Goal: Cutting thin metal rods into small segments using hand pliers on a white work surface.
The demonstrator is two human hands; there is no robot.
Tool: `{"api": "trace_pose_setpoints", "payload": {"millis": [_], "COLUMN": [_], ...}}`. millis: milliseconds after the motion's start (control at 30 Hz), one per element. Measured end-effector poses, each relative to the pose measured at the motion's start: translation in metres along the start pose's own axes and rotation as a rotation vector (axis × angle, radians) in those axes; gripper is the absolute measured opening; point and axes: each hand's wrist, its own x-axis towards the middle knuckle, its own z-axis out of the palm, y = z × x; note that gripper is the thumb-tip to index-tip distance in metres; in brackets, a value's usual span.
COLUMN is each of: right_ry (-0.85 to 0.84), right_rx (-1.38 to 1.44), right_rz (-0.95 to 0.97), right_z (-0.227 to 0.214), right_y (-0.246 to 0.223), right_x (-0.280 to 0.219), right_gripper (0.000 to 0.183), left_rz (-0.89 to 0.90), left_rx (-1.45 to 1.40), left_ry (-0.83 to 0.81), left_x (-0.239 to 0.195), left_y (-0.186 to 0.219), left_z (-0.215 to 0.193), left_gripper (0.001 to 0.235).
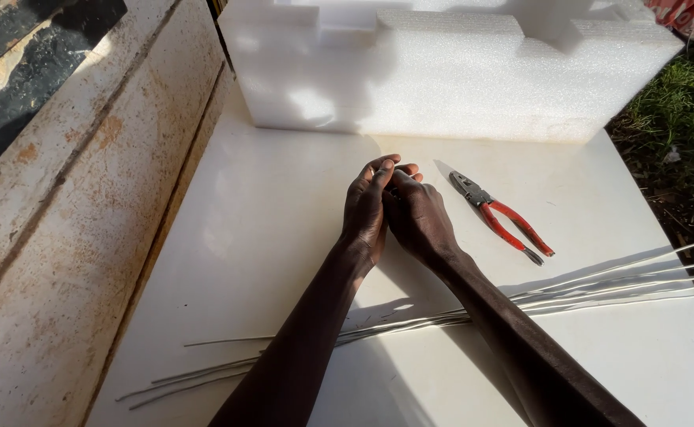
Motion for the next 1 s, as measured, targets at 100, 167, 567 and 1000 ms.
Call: {"api": "trace_pose_setpoints", "payload": {"millis": [100, 167, 567, 1000], "right_ry": [-0.075, -0.081, -0.297, 0.087], "right_rx": [-0.287, -0.28, 1.232, 0.737], "right_rz": [0.027, 0.033, 0.433, 0.124], "right_z": [-0.007, 0.001, -0.038, -0.089], "right_y": [-0.02, -0.006, -0.014, -0.063], "right_x": [-0.008, -0.003, 0.002, 0.014], "right_gripper": [0.016, 0.015, 0.02, 0.028], "left_rz": [-0.079, -0.084, 0.006, 0.024], "left_rx": [0.088, 0.133, 0.064, 0.294], "left_ry": [-0.014, -0.029, -0.184, -0.15], "left_x": [-0.005, -0.008, 0.011, -0.009], "left_y": [0.007, 0.01, -0.002, 0.017], "left_z": [0.007, 0.011, -0.009, 0.007], "left_gripper": [0.046, 0.05, 0.062, 0.068]}}
